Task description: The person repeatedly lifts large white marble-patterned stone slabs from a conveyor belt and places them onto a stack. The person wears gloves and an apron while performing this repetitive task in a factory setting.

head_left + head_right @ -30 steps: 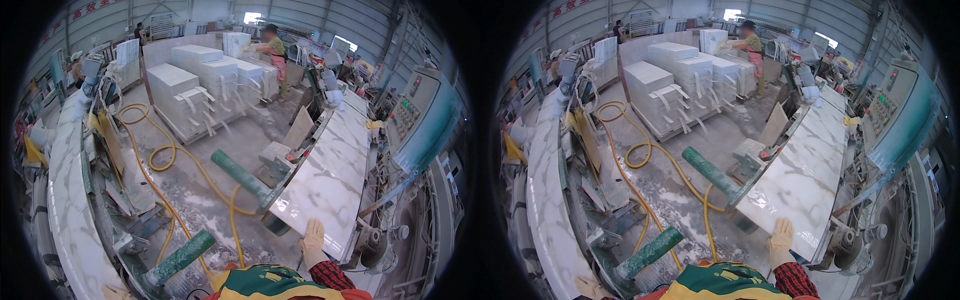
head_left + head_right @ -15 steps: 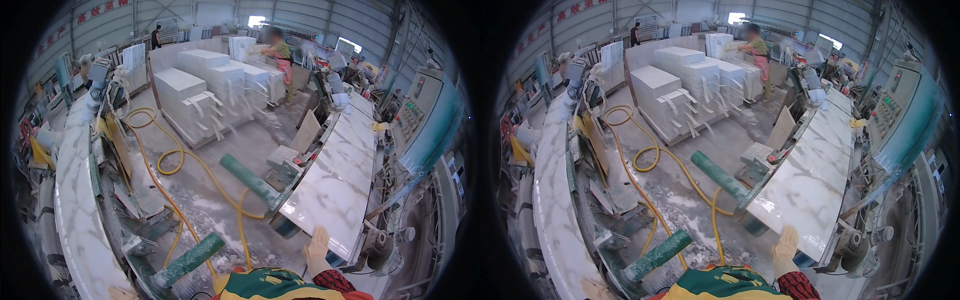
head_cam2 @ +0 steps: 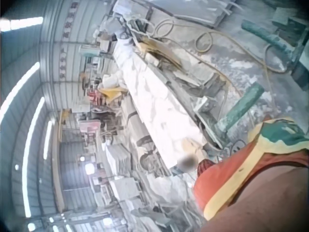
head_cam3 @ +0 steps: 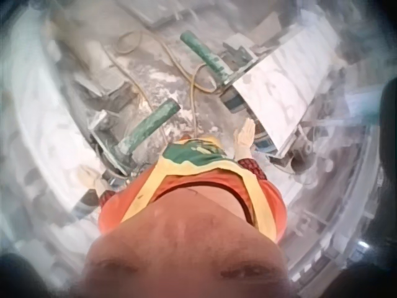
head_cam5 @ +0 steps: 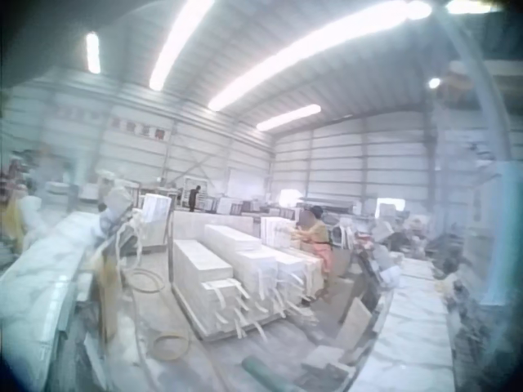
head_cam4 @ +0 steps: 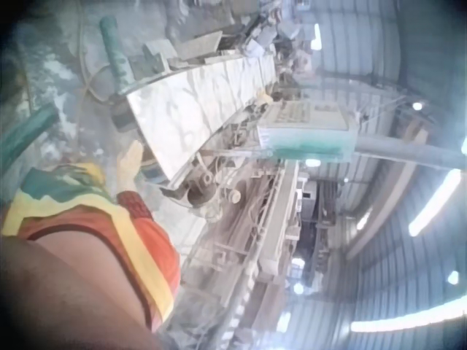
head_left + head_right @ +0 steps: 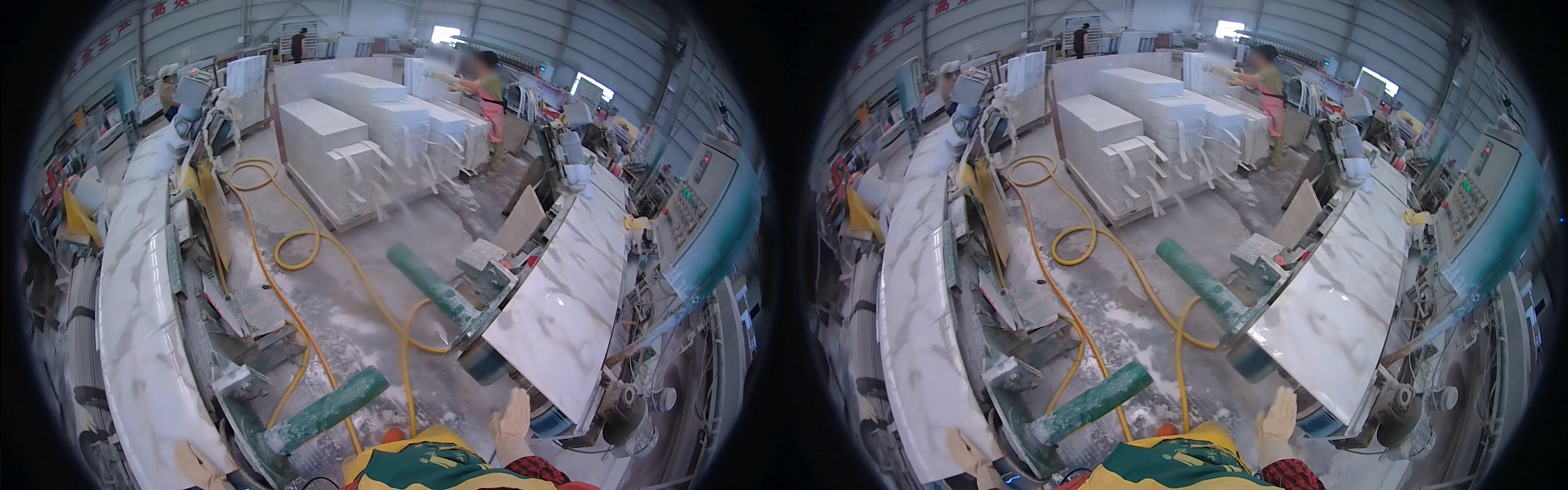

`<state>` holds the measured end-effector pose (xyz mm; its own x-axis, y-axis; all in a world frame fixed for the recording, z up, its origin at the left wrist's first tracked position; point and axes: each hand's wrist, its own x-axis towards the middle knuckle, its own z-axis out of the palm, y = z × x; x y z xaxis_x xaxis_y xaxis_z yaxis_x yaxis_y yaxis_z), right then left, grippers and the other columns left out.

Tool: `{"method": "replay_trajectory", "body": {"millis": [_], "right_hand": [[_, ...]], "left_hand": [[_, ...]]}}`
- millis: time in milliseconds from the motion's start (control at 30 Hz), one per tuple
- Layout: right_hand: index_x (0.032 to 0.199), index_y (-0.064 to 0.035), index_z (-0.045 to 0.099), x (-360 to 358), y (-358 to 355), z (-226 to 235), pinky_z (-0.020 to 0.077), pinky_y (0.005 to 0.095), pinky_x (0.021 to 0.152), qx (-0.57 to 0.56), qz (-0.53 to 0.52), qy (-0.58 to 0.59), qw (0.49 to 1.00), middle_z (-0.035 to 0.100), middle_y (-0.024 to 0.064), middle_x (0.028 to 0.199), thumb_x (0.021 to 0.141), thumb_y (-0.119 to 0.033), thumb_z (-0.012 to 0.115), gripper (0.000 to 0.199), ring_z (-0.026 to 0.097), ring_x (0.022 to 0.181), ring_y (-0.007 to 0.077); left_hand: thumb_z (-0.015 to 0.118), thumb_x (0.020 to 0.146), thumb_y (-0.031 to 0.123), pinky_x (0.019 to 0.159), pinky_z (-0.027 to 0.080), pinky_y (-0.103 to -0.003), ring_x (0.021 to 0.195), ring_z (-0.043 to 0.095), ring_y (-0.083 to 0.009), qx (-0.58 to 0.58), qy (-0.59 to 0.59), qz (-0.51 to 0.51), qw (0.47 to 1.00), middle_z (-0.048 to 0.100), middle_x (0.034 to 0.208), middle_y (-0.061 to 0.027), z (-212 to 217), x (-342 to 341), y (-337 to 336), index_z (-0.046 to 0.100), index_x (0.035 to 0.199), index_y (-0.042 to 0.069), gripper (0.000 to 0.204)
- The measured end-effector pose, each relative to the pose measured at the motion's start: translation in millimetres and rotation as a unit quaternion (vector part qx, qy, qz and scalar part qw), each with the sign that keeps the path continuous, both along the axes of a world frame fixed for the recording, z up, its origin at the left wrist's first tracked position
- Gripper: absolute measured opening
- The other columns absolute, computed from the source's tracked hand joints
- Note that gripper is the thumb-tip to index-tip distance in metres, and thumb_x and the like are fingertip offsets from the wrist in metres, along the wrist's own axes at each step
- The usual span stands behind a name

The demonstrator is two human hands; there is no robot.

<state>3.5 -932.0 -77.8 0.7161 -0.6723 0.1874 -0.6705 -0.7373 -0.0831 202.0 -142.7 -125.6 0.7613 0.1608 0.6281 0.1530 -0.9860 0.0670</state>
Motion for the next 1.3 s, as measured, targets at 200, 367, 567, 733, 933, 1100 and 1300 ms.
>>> {"method": "replay_trajectory", "body": {"millis": [200, 367, 567, 733, 933, 1100, 1300], "right_hand": [[0.133, -0.0033, 0.056, -1.2, 28.8, -9.1, 0.0422, 0.0454, 0.114, 0.019, 0.101, 0.021, 0.994, 0.057, 0.0211, 0.135, 0.072, -0.026, 0.074, 0.068, 0.052, 0.13, 0.0396], [0.125, -0.0067, 0.058, 11.3, 58.0, 9.8, 0.0446, 0.0453, 0.11, 0.109, 0.087, 0.034, 0.99, 0.059, 0.016, 0.129, 0.076, -0.03, 0.074, 0.057, 0.053, 0.128, 0.0361], [0.137, -0.005, 0.059, -65.6, 135.1, -24.3, 0.0462, 0.048, 0.11, 0.235, 0.082, 0.065, 0.966, 0.06, 0.0217, 0.141, 0.084, -0.042, 0.076, 0.067, 0.054, 0.133, 0.0401], [0.142, -0.006, 0.06, -150.9, 189.9, -45.1, 0.0464, 0.0458, 0.114, 0.342, -0.039, 0.275, 0.898, 0.06, 0.0224, 0.146, 0.083, -0.047, 0.076, 0.074, 0.057, 0.136, 0.0395], [0.147, -0.0165, 0.057, -218.0, 227.4, -24.6, 0.0356, 0.0538, 0.122, 0.36, 0.203, 0.488, 0.769, 0.053, 0.0172, 0.157, 0.099, -0.027, 0.057, 0.05, 0.051, 0.141, 0.0388], [0.144, -0.0101, 0.06, -234.4, 243.2, -94.2, 0.0449, 0.0482, 0.115, 0.401, 0.042, 0.276, 0.872, 0.058, 0.0208, 0.15, 0.09, -0.041, 0.068, 0.063, 0.058, 0.135, 0.0378], [0.151, -0.0175, 0.053, -221.5, 282.4, -127.3, 0.0439, 0.0412, 0.117, 0.471, 0.015, 0.233, 0.85, 0.061, 0.0122, 0.15, 0.098, -0.046, 0.059, 0.061, 0.057, 0.139, 0.0294]], "left_hand": [[0.055, 0.107, 0.019, 0.116, 0.042, -0.053, 0.127, 0.061, -0.0459, -0.012, -0.002, 0.005, 1.0, 0.068, 0.134, -0.0254, 9.2, 5.7, -23.9, 0.068, 0.132, -0.003, 0.036], [0.056, 0.106, 0.018, 0.116, 0.043, -0.054, 0.126, 0.062, -0.0455, -0.033, 0.003, 0.042, 0.999, 0.069, 0.132, -0.0271, 24.6, -4.0, -43.1, 0.068, 0.131, -0.003, 0.035], [0.055, 0.105, 0.023, 0.115, 0.042, -0.056, 0.127, 0.059, -0.0484, -0.038, 0.029, 0.03, 0.998, 0.067, 0.136, -0.0237, 31.3, -5.8, -41.1, 0.068, 0.132, -0.001, 0.039], [0.055, 0.104, 0.025, 0.112, 0.042, -0.058, 0.124, 0.061, -0.047, -0.012, 0.024, 0.043, 0.999, 0.069, 0.133, -0.0233, 65.0, -7.0, -72.3, 0.071, 0.128, 0.001, 0.037], [0.051, 0.103, 0.031, 0.117, 0.034, -0.052, 0.136, 0.05, -0.0402, -0.072, 0.104, 0.084, 0.988, 0.059, 0.148, -0.0123, 86.8, -13.1, -88.6, 0.065, 0.137, 0.01, 0.042], [0.054, 0.101, 0.036, 0.115, 0.034, -0.053, 0.133, 0.05, -0.0406, -0.066, 0.076, 0.057, 0.993, 0.06, 0.145, -0.0139, 81.8, -19.2, -86.0, 0.066, 0.133, 0.01, 0.043], [0.058, 0.098, 0.042, 0.111, 0.034, -0.055, 0.133, 0.048, -0.0411, -0.062, 0.126, 0.048, 0.989, 0.054, 0.152, -0.0133, 97.3, -24.5, -99.7, 0.061, 0.14, 0.011, 0.053]]}}
